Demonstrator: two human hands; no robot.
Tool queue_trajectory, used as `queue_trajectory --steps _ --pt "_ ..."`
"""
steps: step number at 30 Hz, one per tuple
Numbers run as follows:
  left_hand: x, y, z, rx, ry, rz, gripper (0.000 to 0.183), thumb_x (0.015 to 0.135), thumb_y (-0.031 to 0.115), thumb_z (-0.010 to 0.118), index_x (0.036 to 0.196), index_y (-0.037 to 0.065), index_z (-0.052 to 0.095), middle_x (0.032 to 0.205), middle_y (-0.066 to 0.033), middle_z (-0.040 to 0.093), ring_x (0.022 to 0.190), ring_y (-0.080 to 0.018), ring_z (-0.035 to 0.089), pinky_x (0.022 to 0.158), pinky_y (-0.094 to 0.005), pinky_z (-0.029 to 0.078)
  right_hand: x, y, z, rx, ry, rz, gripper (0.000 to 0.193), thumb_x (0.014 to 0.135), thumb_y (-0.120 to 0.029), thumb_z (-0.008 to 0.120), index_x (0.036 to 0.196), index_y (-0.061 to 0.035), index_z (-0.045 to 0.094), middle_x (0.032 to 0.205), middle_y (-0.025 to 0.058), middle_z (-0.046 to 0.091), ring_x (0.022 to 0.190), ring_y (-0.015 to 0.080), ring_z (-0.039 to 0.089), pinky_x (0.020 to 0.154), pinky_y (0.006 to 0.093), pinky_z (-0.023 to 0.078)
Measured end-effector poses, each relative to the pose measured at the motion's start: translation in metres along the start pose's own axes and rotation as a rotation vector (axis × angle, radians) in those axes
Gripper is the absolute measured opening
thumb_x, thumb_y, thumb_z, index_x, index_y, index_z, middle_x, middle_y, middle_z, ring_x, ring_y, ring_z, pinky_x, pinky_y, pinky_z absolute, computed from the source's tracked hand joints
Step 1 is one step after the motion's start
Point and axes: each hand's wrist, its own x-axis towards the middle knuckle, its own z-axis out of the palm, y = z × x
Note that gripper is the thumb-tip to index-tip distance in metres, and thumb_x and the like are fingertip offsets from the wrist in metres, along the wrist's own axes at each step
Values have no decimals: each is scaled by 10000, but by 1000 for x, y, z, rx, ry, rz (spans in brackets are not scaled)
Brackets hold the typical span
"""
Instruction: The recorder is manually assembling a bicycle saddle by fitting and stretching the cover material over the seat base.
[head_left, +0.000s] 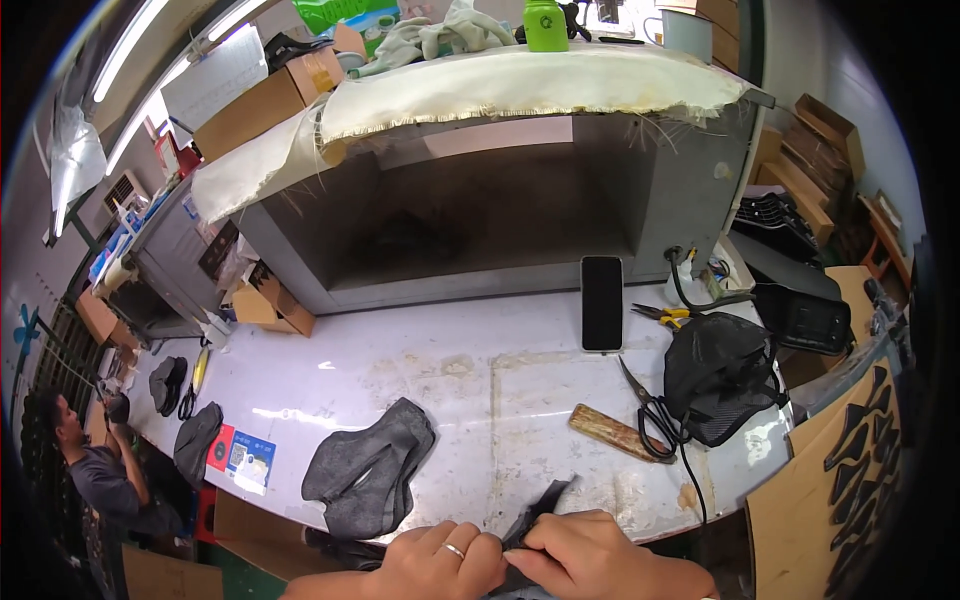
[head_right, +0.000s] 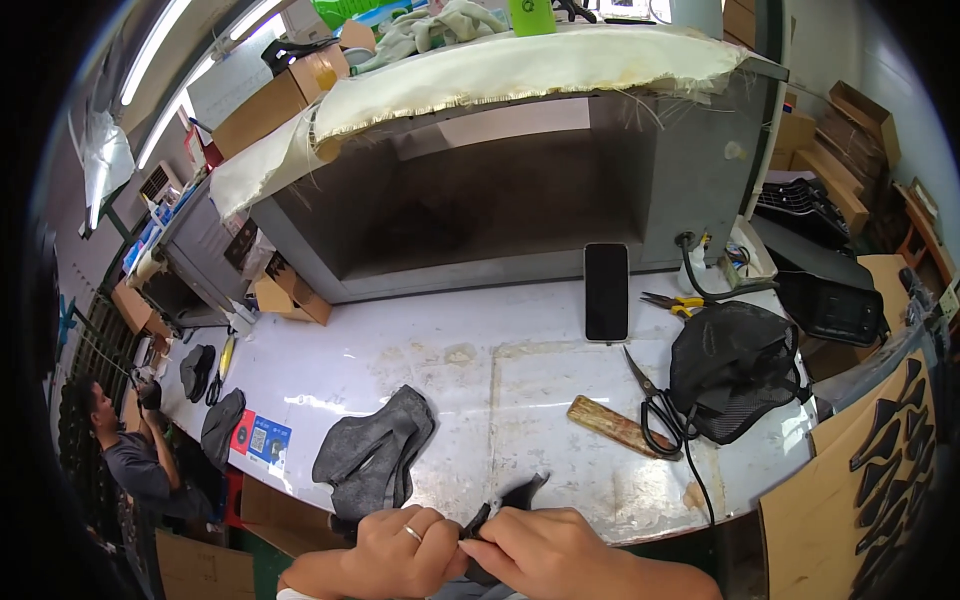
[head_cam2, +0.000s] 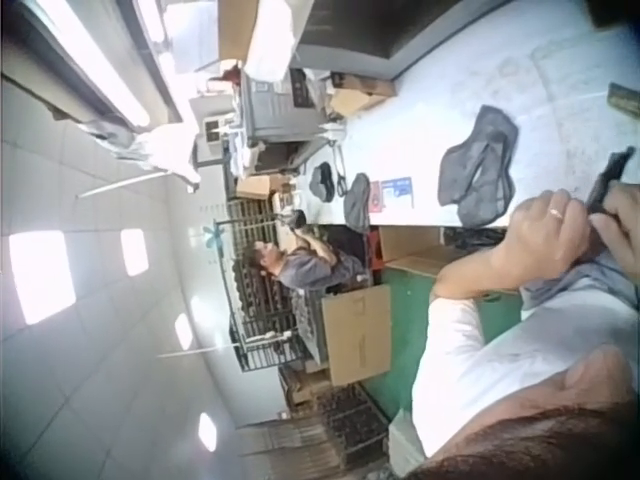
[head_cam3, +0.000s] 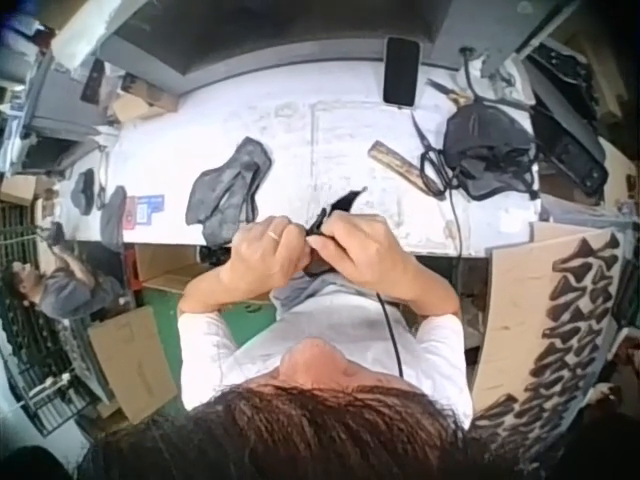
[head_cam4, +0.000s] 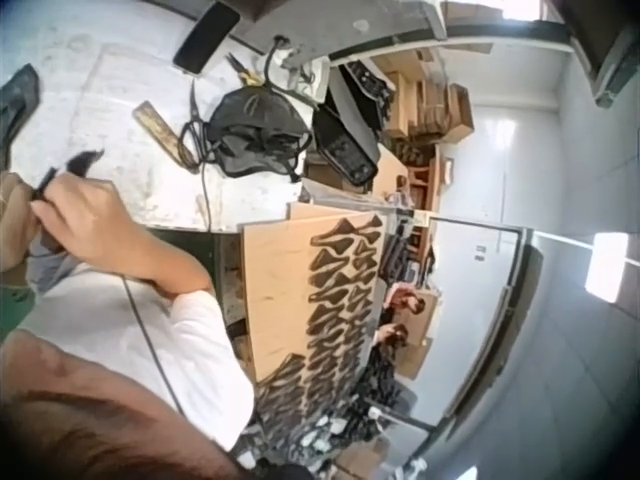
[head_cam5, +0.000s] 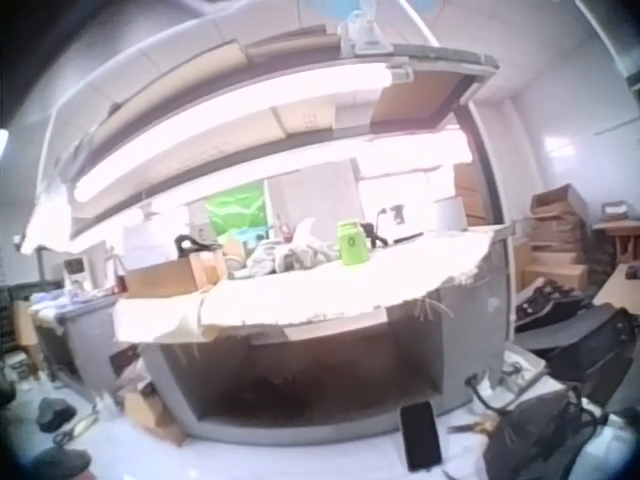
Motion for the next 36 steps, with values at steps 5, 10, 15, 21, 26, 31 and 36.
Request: queue_trajectory --steps 5,10,15,21,26,31,36 --pt "0 -2 -8 -75 -216 28 138 766 105 694 814 36 585 730 -84 574 619 -214 614 526 -310 476 0 -9 -12 66 -159 126 283 883 -99 658 671 -10 493 554 137 475 483 335 534 454 409 412" --pt "-7 -18 22 -162 -111 93 264 702 118 649 609 85 404 544 -32 410 388 -169 452 360 -286 390 -12 8 0 -1 -90 -51 252 862 -59 647 658 -35 501 553 106 480 440 294 505 430 386 396" --pt "-32 -29 41 -288 -168 -17 212 776 190 656 701 80 492 585 -30 414 415 -164 496 365 -311 403 -29 20 17 -92 -79 -220 218 796 -42 682 643 -40 527 553 72 471 438 241 491 468 353 439" --pt "-59 -69 54 -581 -195 -657 175 915 131 538 776 24 523 638 -197 518 530 -365 559 480 -410 423 -62 34 7 -43 10 -63 249 863 -213 629 791 25 614 631 103 576 556 215 592 547 317 456" --pt "-55 -58 33 -598 25 -625 265 969 126 483 739 0 447 596 -172 422 512 -357 448 497 -389 360 -46 44 -3 -95 132 280 285 898 -176 591 703 31 576 542 92 516 451 203 517 456 315 367" --pt "-42 -57 29 -566 50 -533 217 955 109 502 768 1 489 625 -163 451 503 -337 469 487 -397 368 -36 24 -7 -88 257 219 325 940 -184 560 701 36 567 547 61 542 431 134 509 428 284 361" --pt "-34 -56 11 -341 120 -529 171 937 75 512 1019 -23 626 727 -153 576 538 -255 583 482 -338 427 -34 28 -18 289 274 502 326 969 -203 571 763 47 613 540 41 558 340 96 472 329 232 322"
